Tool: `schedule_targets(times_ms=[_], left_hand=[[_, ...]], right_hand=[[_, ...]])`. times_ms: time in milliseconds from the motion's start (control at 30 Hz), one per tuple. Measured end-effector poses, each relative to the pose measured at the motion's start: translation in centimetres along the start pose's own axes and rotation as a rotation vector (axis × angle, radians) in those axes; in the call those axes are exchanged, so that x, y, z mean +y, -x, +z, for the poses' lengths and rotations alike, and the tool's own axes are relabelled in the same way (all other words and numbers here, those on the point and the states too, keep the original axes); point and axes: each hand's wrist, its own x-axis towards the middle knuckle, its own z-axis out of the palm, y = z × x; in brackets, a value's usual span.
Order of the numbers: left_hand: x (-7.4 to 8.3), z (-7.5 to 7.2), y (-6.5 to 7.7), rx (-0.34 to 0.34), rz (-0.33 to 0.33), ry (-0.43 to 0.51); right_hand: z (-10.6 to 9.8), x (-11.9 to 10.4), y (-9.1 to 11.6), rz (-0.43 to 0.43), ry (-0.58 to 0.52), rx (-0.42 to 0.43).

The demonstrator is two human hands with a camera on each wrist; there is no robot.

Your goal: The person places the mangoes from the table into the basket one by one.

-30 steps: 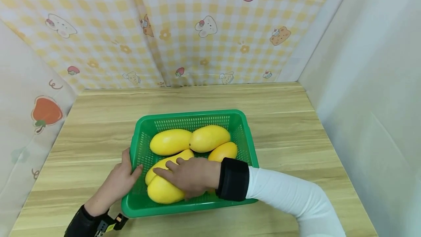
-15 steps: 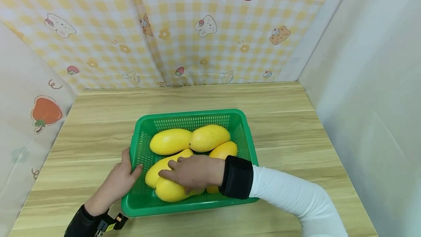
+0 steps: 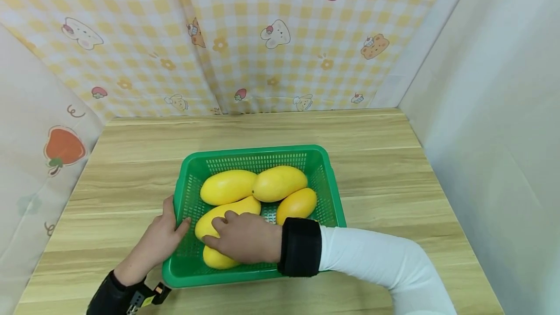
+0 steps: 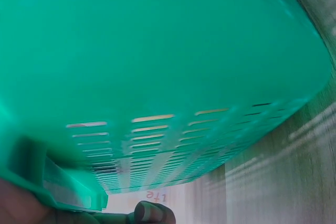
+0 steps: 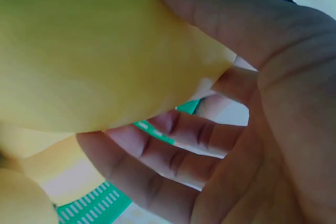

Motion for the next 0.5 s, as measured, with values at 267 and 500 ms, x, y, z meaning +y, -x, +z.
schedule_targets(times_ms=[267, 500], left_hand=[[0.0, 0.1, -0.2, 0.0, 0.005, 0.0], [0.1, 0.3, -0.1, 0.011, 0.003, -0.004]], right_hand=[[1.2, -1.2, -1.1, 0.043, 0.217, 0.047], [1.6, -1.4, -1.4, 0.055, 0.231, 0.046]])
